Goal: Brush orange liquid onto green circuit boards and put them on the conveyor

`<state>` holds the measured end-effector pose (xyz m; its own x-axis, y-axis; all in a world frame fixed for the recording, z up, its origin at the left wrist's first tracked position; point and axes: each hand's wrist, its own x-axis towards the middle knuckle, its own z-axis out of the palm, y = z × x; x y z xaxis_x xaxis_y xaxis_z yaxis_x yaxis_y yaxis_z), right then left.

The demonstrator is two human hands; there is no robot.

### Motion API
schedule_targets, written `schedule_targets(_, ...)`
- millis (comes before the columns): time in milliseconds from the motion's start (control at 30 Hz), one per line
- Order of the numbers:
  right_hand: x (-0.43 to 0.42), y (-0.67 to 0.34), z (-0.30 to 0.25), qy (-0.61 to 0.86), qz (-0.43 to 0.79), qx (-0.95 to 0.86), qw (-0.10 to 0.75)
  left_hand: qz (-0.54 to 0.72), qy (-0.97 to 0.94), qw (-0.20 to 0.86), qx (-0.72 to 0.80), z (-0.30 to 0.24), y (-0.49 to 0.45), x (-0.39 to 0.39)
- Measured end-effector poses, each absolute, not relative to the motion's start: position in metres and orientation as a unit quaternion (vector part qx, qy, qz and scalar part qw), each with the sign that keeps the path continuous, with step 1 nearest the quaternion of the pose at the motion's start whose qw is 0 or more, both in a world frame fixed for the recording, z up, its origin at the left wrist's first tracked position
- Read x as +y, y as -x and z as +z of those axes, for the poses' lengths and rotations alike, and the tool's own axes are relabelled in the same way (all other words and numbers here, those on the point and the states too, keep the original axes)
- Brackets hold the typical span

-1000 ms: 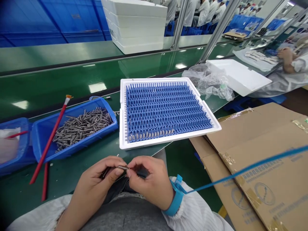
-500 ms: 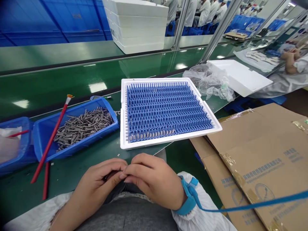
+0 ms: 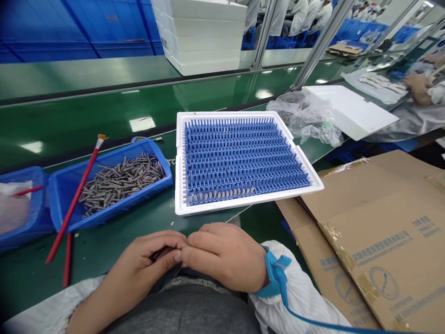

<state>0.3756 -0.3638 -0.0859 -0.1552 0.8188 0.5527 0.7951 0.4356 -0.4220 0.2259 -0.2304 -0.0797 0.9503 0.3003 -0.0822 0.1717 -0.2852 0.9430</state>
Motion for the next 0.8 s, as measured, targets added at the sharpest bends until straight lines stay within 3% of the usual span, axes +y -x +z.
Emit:
schedule_targets(333, -0.361, -0.369, -0.090, 0.562, 0.038, -0.681, 0.468, 0.039, -0.786, 0.588, 0.184, -0.079, -0.227, -0.231)
schedule_targets(700, -0.360, -0.362, -0.103, 0.504, -0.038, -0.685, 0.525, 0.032, -0.592, 0.769, 0.238, -0.097, -0.223, -0.236)
schedule_targets(800, -0.359, -0.361, -0.105, 0.488, -0.037, -0.669, 0.560, 0.034, -0.592, 0.769, 0.238, -0.099, -0.223, -0.236)
